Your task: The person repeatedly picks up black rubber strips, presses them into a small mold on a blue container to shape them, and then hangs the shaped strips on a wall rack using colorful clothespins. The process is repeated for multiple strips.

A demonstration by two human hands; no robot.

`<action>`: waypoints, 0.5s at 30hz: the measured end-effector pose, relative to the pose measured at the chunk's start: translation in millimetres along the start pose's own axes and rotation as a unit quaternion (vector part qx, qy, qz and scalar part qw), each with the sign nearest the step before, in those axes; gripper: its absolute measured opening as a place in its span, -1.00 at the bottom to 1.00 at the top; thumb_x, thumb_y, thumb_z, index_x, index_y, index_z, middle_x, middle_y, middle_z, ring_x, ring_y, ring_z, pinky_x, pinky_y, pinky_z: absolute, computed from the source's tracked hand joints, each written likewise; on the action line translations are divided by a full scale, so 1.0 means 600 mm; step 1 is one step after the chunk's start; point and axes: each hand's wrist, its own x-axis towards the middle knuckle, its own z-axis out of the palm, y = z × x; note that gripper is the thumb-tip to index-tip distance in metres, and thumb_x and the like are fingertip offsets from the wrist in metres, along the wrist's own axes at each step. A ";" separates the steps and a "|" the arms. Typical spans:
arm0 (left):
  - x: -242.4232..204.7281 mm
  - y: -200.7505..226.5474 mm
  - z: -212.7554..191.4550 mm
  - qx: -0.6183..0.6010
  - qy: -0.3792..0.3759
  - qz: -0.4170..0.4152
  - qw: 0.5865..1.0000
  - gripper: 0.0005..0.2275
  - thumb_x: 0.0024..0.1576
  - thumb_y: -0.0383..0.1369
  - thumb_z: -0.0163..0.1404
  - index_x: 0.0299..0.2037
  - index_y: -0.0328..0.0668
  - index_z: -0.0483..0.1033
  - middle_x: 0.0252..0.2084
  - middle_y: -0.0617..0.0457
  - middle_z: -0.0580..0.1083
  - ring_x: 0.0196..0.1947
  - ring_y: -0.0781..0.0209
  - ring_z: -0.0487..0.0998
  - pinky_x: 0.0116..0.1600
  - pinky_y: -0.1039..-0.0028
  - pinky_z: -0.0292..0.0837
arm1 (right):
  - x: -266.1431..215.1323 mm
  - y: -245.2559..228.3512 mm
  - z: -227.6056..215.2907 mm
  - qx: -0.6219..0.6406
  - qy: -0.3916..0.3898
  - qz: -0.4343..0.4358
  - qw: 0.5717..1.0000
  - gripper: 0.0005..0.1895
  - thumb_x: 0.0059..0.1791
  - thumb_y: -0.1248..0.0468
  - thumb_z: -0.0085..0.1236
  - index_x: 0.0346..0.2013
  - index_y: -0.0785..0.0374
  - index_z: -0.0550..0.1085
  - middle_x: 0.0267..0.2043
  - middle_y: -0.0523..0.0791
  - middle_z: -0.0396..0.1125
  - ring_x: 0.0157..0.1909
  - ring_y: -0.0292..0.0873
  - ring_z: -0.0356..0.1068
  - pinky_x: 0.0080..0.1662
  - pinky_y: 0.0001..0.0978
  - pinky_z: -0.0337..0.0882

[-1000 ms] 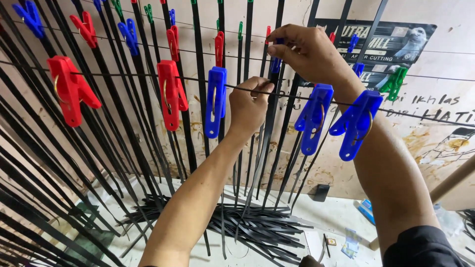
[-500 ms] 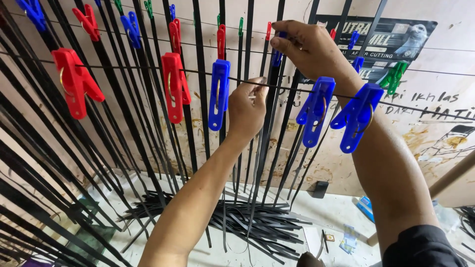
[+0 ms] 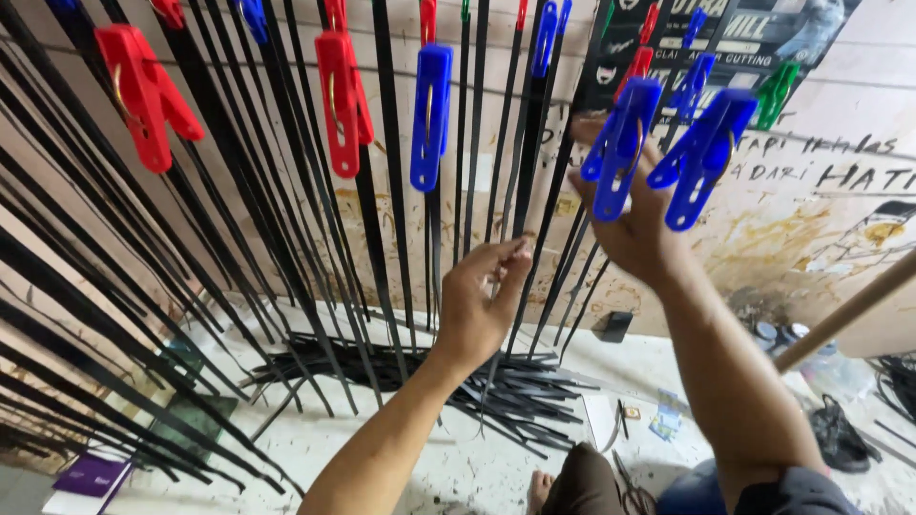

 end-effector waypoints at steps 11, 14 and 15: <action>-0.203 -0.034 -0.007 -0.057 -0.024 -0.155 0.986 -0.75 0.19 -0.34 0.17 0.00 -0.34 0.62 -0.21 -0.14 0.61 -0.15 0.09 0.68 -0.12 0.39 0.63 | -0.191 -0.197 0.014 0.053 0.027 0.121 0.991 -0.79 -0.03 0.42 0.28 -0.10 0.40 0.60 -0.12 0.05 0.52 -0.12 0.15 0.55 -0.05 -0.09 0.52; -0.244 -0.034 -0.008 -0.058 -0.027 -0.185 0.981 -0.77 0.17 -0.37 0.18 -0.04 -0.36 0.63 -0.25 -0.15 0.61 -0.18 0.05 0.69 -0.15 0.38 0.62 | -0.222 -0.231 0.018 0.070 0.025 0.152 0.986 -0.80 -0.04 0.46 0.28 -0.12 0.42 0.60 -0.16 0.06 0.52 -0.17 0.14 0.56 -0.09 -0.10 0.54; -0.255 -0.033 -0.009 -0.052 -0.020 -0.190 0.980 -0.80 0.16 -0.40 0.18 -0.09 -0.36 0.64 -0.29 -0.14 0.60 -0.21 0.05 0.68 -0.18 0.39 0.61 | -0.230 -0.240 0.020 0.077 0.028 0.162 0.983 -0.81 -0.05 0.47 0.29 -0.13 0.43 0.59 -0.18 0.06 0.51 -0.18 0.14 0.56 -0.11 -0.11 0.54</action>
